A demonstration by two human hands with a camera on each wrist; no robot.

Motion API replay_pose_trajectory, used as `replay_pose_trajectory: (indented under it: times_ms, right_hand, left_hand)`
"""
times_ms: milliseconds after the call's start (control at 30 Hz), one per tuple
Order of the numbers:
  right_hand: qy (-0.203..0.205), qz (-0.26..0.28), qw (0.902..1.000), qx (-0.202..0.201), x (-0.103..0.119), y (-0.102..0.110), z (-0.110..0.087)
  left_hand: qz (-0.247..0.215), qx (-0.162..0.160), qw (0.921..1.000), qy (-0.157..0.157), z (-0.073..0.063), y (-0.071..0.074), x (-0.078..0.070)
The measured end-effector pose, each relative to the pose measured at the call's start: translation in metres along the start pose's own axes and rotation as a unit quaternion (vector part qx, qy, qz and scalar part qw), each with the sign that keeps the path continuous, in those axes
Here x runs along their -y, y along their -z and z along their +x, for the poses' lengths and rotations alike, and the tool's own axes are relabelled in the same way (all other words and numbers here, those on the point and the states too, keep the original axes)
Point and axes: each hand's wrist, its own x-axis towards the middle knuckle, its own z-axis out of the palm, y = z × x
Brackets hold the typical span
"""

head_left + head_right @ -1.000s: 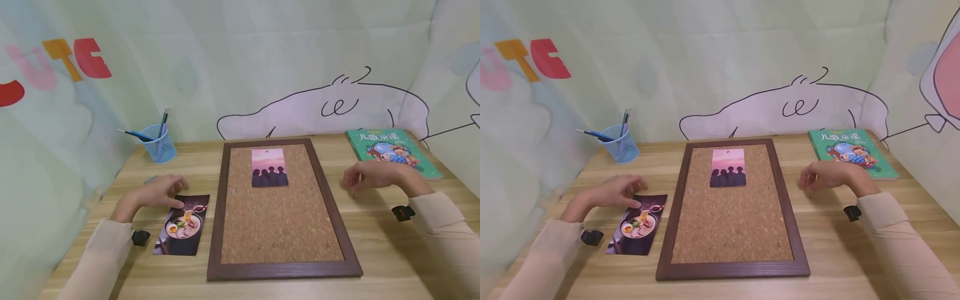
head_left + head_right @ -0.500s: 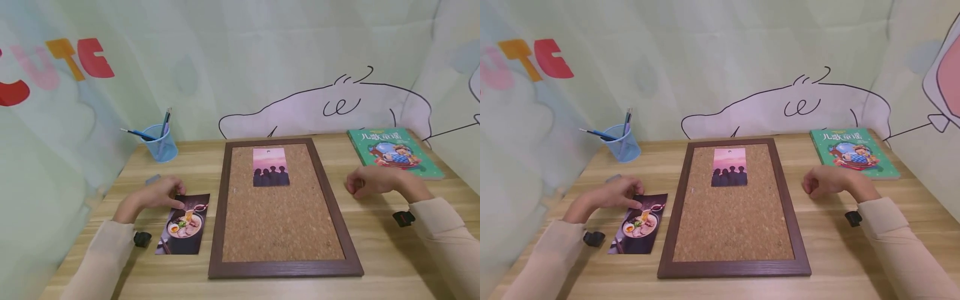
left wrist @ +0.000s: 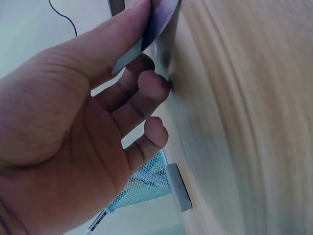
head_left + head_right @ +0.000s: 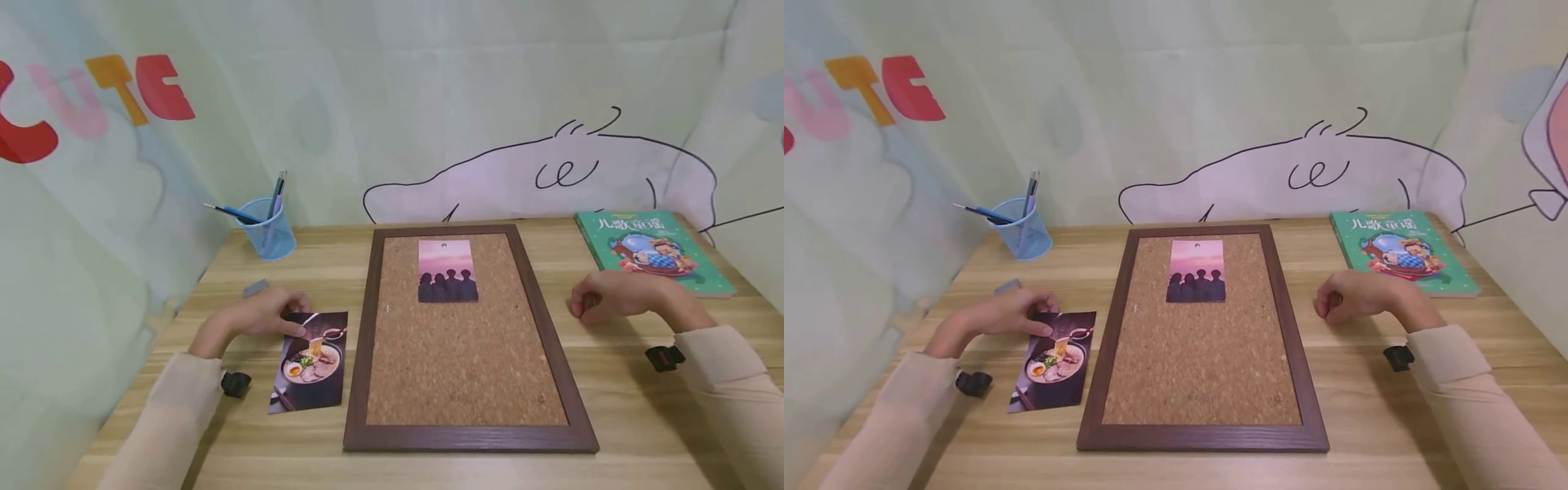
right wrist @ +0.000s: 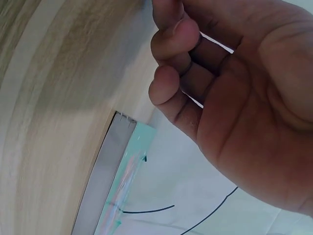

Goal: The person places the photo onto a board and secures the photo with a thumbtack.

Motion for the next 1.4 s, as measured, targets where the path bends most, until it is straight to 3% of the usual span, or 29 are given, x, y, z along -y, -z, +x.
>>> replay_pose_trajectory:
  times_ms: [400, 633, 967, 1167, 1400]
  right_hand:
    - [0.033, 0.009, 0.9994, 0.001, 0.005, 0.009, 0.002]
    - [0.028, 0.018, 0.9994, 0.0, 0.008, 0.013, 0.006]
    - [0.064, 0.003, 0.9979, -0.013, 0.013, 0.013, 0.012]
    - [0.05, 0.019, 0.9985, -0.016, 0.023, 0.017, 0.018]
    - [0.08, 0.022, 0.9964, -0.017, 0.031, 0.019, 0.024]
  left_hand:
    - [0.015, 0.007, 0.9992, -0.037, 0.001, 0.002, 0.0]
    - [0.013, -0.01, 0.9982, -0.058, -0.001, 0.006, -0.009]
    - [-0.036, 0.031, 0.9937, -0.101, 0.009, 0.012, -0.026]
    - [-0.052, 0.044, 0.9892, -0.13, 0.019, 0.014, -0.04]
    - [-0.069, 0.07, 0.9878, -0.121, 0.033, 0.012, -0.054]
